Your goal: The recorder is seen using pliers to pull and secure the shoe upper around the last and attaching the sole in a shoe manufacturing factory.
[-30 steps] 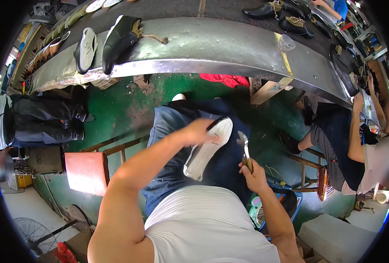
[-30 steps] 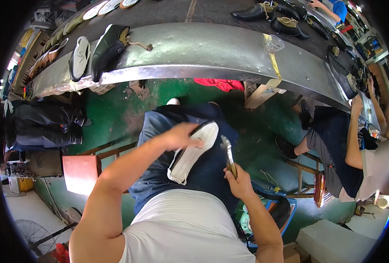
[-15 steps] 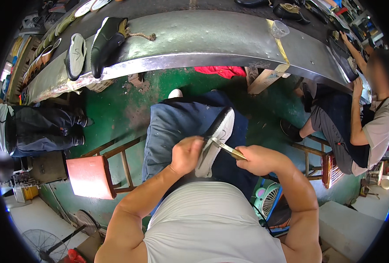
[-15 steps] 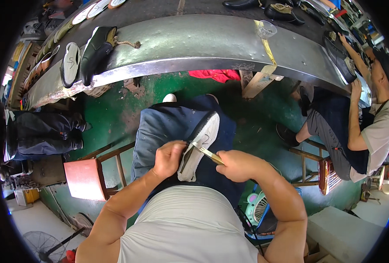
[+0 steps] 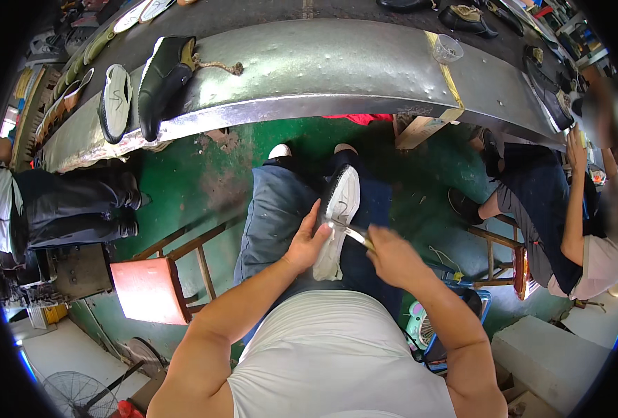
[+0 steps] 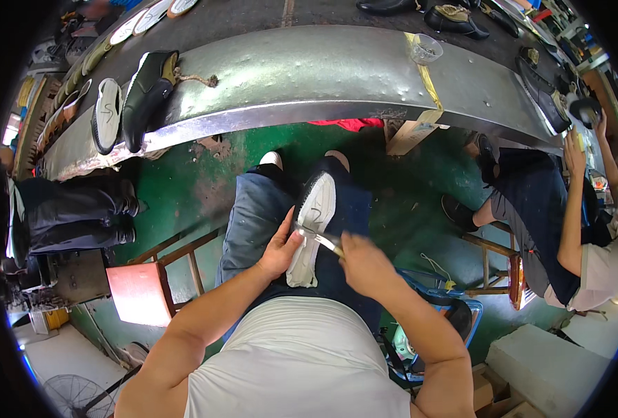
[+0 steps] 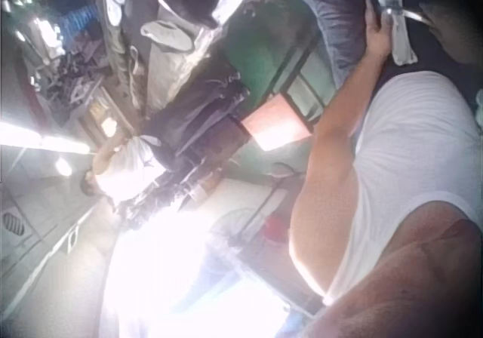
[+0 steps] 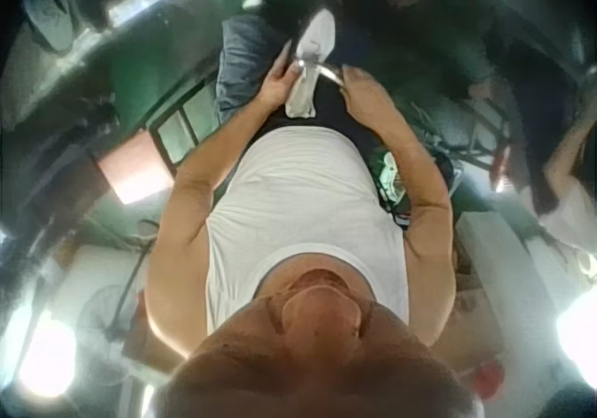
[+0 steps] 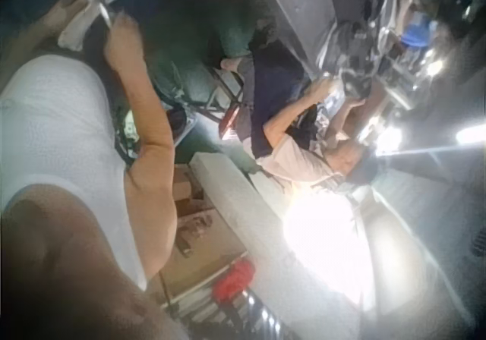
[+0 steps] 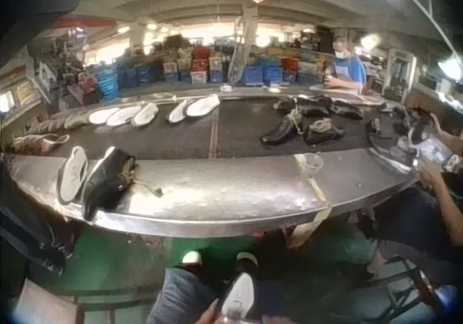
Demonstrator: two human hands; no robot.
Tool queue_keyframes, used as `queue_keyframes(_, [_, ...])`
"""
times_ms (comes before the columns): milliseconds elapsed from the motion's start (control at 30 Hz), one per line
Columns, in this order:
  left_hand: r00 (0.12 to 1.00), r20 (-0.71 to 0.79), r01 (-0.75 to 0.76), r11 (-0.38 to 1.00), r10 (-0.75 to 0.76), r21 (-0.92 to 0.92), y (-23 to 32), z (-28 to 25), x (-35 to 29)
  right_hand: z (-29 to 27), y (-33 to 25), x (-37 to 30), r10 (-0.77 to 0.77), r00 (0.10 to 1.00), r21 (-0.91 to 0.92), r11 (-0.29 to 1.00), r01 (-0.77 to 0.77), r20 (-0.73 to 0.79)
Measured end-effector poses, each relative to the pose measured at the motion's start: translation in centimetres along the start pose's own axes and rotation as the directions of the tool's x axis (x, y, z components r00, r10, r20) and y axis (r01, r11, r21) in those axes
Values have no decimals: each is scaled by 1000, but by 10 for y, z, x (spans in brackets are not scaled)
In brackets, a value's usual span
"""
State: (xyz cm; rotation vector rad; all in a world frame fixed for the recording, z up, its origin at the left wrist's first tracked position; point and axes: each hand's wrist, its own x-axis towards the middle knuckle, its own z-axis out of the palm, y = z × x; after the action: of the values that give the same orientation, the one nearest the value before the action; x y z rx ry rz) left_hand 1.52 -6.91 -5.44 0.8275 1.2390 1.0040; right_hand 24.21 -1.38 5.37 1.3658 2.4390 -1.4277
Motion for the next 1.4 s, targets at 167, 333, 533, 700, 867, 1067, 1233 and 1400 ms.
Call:
queue_keyframes(167, [997, -65, -29, 1000, 29, 9, 6, 9, -1, -18, 15, 23, -235, 965, -337, 923, 186, -113])
queue_keyframes(333, [994, -90, -56, 996, 62, 64, 14, 9, -4, 13, 16, 35, 194, 961, 481, 835, -268, 199])
queue_keyframes(533, [925, 25, -296, 676, 379, 675, 39, 4, 1, 60, 4, 25, 320, 947, 588, 765, -264, 8])
queue_keyframes(700, [993, 48, -106, 615, 110, 781, 57, 7, -3, 1, 40, 21, 41, 862, 840, 203, -503, 506])
queue_keyframes(867, [988, 38, -125, 650, 147, 750, 56, 9, 1, -38, 13, 21, 216, 881, 633, 625, -456, 422])
queue_keyframes(1067, [980, 44, -167, 679, 195, 715, 52, 3, 0, -55, -9, 28, 152, 979, 347, 918, -190, 133])
queue_keyframes(1233, [967, 138, -240, 600, 212, 763, 39, -2, 2, -17, 18, 61, 99, 995, 100, 990, -101, 29])
queue_keyframes(1400, [979, 96, -185, 587, 180, 788, 42, 5, -7, -29, -4, 40, 132, 990, 293, 946, -138, 42])
